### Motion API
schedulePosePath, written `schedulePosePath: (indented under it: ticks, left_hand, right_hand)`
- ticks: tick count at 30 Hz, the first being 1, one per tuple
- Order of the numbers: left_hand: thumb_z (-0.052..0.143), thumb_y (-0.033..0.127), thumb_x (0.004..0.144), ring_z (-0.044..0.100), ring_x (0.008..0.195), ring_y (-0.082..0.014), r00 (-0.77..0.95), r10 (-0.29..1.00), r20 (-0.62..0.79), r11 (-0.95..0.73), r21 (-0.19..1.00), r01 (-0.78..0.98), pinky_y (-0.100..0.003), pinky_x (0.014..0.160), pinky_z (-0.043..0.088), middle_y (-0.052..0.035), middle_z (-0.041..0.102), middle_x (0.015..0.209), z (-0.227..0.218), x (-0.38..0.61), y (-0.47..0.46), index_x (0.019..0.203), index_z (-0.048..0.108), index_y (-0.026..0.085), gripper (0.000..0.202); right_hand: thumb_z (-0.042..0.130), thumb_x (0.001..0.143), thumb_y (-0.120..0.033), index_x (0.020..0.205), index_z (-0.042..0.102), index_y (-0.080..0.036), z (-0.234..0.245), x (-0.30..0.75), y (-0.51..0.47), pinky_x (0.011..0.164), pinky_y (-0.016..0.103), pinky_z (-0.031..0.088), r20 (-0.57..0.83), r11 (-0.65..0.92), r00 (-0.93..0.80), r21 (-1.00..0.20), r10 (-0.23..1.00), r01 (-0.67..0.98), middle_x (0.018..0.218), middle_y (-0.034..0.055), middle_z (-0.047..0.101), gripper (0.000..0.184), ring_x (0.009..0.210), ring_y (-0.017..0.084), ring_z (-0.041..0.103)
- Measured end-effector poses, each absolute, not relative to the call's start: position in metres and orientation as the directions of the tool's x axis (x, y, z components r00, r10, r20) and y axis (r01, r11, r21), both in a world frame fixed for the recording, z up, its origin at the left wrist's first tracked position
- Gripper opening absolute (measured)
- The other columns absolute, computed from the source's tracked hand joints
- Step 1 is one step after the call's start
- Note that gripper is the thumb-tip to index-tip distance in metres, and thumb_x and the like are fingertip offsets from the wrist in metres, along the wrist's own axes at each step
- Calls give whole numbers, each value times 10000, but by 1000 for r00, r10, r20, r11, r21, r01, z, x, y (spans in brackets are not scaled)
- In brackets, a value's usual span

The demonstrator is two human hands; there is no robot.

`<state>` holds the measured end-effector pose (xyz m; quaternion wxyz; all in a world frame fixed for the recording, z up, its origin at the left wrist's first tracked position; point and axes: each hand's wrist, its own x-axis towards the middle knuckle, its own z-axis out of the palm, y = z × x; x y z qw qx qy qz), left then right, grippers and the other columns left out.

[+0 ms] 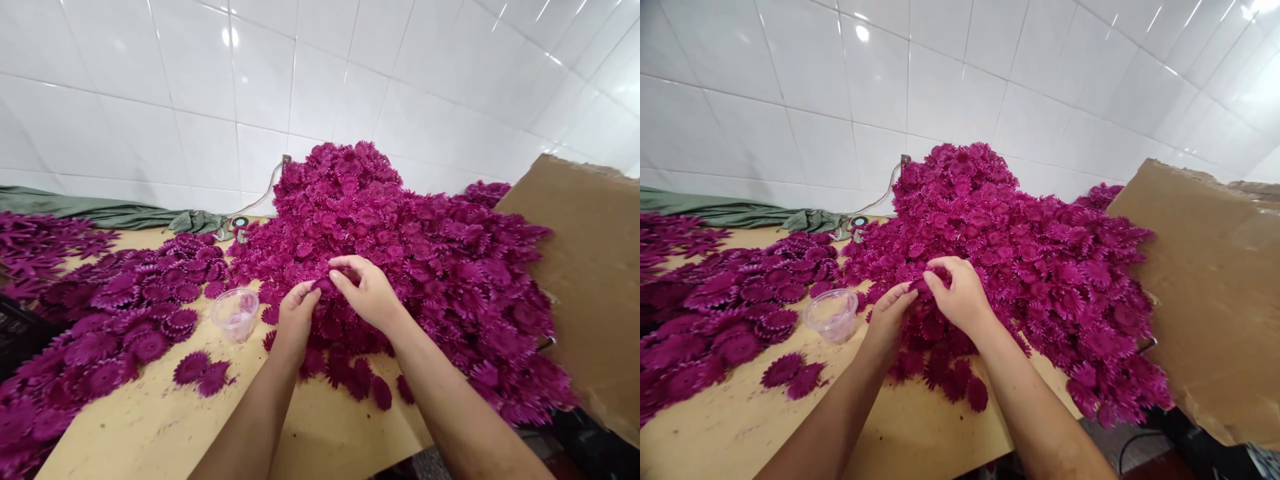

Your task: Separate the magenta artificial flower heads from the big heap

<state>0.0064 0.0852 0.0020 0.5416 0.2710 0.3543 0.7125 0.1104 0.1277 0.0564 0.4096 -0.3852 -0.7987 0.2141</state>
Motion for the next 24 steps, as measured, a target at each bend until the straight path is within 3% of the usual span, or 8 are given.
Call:
schedulePosePath:
  ticks: [3,6,13,20,24]
  left_hand:
    - [675,284,595,546,629,-101,-279,960,21,-192,775,-602,-230,663,421,32,613,633,1,6,86,702,625,164,168]
    - [687,296,589,547,678,-119,-253,965,73,-199,831,-519,-248,705,419,22,598,637,1,6,86,700,618,150,196]
    - [690,399,593,364,489,-59,-325,943,63,-209,876,-434,-191,500,313,77,429,487,-2,1,87,543,469,158,331]
    - [666,490,596,434,513,-87,-294,956,18,-178,830,-529,-221,542,351,56,472,488,2,3,88,566,527,155,364]
    - [630,525,616,422,510,-91,-254,966,42,-169,846,-506,-226,540,343,55,479,508,7,5,86,586,508,171,376]
  right_hand:
    - [556,701,-182,801,563,-177,52,107,114,691,307,472,403,561,-398,-681,824,471,792,39,609,101,726,152,563]
    - [529,674,-101,744,526,-175,50,108,112,601,258,450,334,492,-386,-745,860,451,675,-6,553,101,619,115,521]
    - [664,595,-173,856,515,-159,59,110,109,629,251,463,230,369,-391,-869,891,329,784,9,538,301,667,100,508]
    - [615,601,-171,736,541,-159,54,100,118,614,245,436,136,292,-511,-926,849,239,662,-22,548,154,594,85,497]
    - [565,615,-165,637,509,-178,51,98,121,554,232,414,241,346,-374,-906,895,245,563,-44,512,62,531,89,478]
